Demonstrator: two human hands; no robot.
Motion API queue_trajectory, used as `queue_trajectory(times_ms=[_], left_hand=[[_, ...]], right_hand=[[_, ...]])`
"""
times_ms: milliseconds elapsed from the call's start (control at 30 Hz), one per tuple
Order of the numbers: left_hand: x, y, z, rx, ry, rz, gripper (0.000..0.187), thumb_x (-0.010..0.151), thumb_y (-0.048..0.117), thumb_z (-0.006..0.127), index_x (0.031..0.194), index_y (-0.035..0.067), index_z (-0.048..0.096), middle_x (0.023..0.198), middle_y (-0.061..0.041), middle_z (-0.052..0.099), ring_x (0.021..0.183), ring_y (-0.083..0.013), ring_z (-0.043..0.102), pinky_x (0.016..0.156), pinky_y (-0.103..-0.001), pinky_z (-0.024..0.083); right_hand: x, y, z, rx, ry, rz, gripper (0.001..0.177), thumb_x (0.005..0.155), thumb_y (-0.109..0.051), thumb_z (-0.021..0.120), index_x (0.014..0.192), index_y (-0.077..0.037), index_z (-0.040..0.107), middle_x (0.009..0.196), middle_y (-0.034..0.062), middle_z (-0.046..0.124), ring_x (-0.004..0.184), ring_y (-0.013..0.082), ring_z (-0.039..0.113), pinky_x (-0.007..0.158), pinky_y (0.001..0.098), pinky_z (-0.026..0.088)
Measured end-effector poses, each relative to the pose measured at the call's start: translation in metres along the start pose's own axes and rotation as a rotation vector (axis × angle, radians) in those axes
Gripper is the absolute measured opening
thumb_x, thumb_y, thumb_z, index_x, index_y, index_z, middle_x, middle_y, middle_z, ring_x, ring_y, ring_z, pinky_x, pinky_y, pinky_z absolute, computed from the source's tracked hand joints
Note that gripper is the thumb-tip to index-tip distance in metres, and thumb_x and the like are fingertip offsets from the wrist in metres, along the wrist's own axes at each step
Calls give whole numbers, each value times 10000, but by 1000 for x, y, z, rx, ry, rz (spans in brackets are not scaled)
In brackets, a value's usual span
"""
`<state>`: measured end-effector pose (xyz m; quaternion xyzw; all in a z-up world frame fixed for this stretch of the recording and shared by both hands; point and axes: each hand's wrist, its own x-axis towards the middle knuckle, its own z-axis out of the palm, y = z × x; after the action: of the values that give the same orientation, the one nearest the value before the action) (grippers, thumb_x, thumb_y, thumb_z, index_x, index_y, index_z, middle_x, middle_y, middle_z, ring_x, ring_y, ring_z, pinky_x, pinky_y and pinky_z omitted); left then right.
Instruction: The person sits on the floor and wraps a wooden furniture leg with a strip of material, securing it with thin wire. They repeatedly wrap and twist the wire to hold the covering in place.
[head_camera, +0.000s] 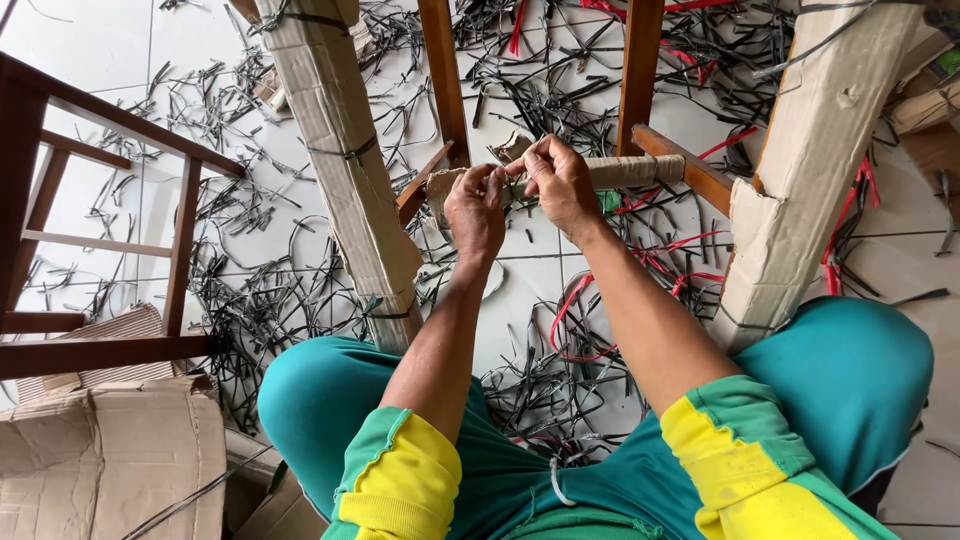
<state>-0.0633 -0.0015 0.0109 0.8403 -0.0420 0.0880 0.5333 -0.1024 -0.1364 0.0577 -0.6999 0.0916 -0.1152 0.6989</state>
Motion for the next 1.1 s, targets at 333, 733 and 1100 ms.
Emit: queue_trajectory(times_ms=[333,733,1100], left_hand=[[28,16,-1,-358,-308,-227,213,1000,222,637,838,92,682,685,-65,729,568,-135,692,534,-305,614],[53,11,15,269,-448,-164,180,923,293,654,945,175,788,842,-132,767,888,-362,754,855,-491,576],[45,20,-13,167,-623,-71,259,853,254,788,1080,135,748,669,-57,732,655,-222,755,786,-399,582]], right_hand=[[-30,45,22,310,72,126,246,1109,-235,481,910,-113,559,668,22,540,552,122,594,459,209,489],[-36,86,43,150,212,166,223,1080,-138,441,913,-151,588,729,-2,558,603,54,487,534,244,385],[-31,9,11,-135,200,-95,135,1037,-181,676,952,-98,739,865,105,691,855,204,670,788,359,533]])
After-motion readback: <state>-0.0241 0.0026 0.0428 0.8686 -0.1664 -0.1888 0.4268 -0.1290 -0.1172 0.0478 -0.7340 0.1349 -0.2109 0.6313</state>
